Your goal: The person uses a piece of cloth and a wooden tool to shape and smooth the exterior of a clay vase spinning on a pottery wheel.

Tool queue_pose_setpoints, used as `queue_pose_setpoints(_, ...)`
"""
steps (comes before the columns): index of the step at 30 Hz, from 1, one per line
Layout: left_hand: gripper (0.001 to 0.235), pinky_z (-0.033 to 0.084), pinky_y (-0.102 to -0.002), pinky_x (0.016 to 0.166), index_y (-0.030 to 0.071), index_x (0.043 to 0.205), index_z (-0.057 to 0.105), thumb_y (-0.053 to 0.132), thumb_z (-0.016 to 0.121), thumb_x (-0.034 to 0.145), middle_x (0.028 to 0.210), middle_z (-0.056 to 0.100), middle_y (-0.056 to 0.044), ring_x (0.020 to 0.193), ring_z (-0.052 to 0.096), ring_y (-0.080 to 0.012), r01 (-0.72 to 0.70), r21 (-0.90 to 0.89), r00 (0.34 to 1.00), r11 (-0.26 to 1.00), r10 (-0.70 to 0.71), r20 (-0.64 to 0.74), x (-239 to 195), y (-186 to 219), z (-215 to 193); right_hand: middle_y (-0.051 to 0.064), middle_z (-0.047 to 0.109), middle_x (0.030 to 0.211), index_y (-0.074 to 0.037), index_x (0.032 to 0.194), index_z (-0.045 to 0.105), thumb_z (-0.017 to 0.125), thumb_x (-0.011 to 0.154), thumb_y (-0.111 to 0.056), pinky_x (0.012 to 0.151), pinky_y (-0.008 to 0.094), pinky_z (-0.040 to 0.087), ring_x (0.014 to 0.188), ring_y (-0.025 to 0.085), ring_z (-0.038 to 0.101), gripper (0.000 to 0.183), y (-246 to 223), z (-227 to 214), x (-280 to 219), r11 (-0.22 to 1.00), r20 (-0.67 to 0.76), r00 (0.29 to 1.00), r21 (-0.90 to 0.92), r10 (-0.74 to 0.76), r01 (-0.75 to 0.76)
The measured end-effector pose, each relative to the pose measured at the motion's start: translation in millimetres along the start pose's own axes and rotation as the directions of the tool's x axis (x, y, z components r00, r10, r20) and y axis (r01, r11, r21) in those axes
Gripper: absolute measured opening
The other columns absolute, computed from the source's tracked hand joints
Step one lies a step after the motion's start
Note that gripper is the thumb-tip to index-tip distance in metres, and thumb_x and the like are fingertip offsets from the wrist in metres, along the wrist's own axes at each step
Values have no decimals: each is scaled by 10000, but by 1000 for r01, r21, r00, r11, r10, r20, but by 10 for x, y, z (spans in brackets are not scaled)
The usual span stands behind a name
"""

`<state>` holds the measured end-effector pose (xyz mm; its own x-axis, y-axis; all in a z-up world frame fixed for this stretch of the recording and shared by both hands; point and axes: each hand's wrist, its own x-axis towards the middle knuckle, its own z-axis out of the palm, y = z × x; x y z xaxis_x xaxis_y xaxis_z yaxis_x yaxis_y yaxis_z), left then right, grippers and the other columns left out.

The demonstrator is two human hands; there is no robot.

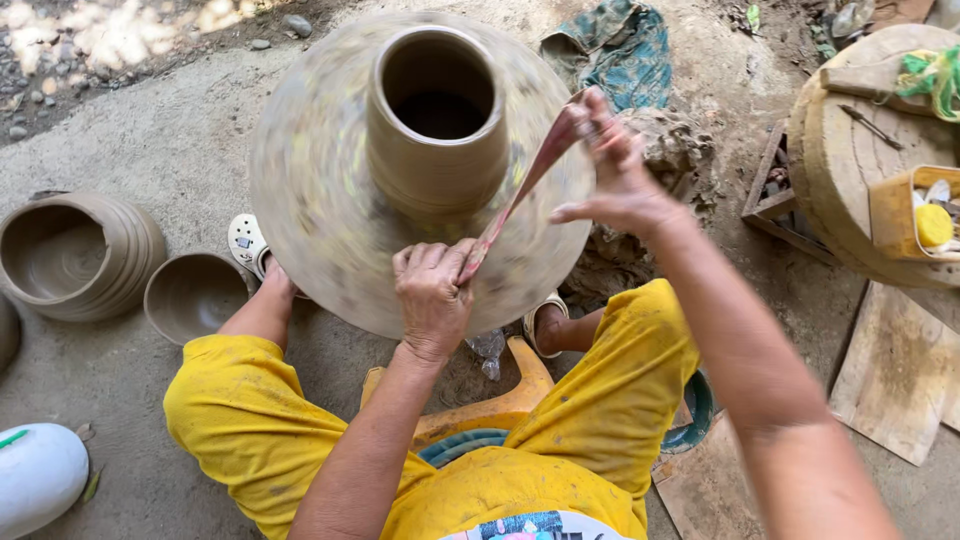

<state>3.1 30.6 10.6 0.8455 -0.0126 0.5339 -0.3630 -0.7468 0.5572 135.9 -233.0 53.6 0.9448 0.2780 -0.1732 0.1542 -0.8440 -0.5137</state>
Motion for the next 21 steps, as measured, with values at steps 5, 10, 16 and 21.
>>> queue_pose_setpoints(5, 277, 430, -416, 921, 97, 1095, 745, 67, 764, 820, 872, 674, -62, 875, 627, -253, 45, 24, 999, 999, -45, 1, 37, -190, -151, 209, -107, 1733, -89, 1671, -76, 1035, 500, -556, 1328, 478, 35, 1626, 346, -58, 1681, 65, 1078, 582, 943, -324, 901, 69, -288, 326)
queue_pose_setpoints(10, 306, 447, -430, 985, 91, 1157, 726, 236, 772, 892, 1006, 711, -80, 970, 651, -239, 50, -50, 999, 998, -51, -19, 25, -471, -39, 200, 104, 1783, -54, 1674, -93, 1052, 563, -408, 1353, 411, 216, 1641, 296, 184, 1634, -45, 1403, 654, 724, -387, 906, 575, -170, 381)
queue_pose_setpoints(16, 482, 445, -454, 1207, 44, 1380, 558, 404, 624, 1066, 1390, 607, -177, 1349, 581, -331, 211, -63, 952, 975, -220, -214, 224, -1681, -221, 192, 234, 1730, -43, 1659, -113, 1058, 551, -276, 1317, 393, 312, 1575, 301, 343, 1629, -304, 1331, 652, 754, -397, 908, 553, -135, 354)
queue_pose_setpoints(21, 813, 465, -409, 1097, -33, 1533, 317, 360, 757, 973, 1480, 476, -214, 1324, 528, -298, 627, -562, 677, 539, -734, 52, -125, -2429, -224, 188, 396, 1639, -54, 1680, -17, 1019, 545, -298, 1261, 404, 393, 1487, 281, 449, 1557, -439, 1348, 661, 698, -278, 961, 686, -6, 203)
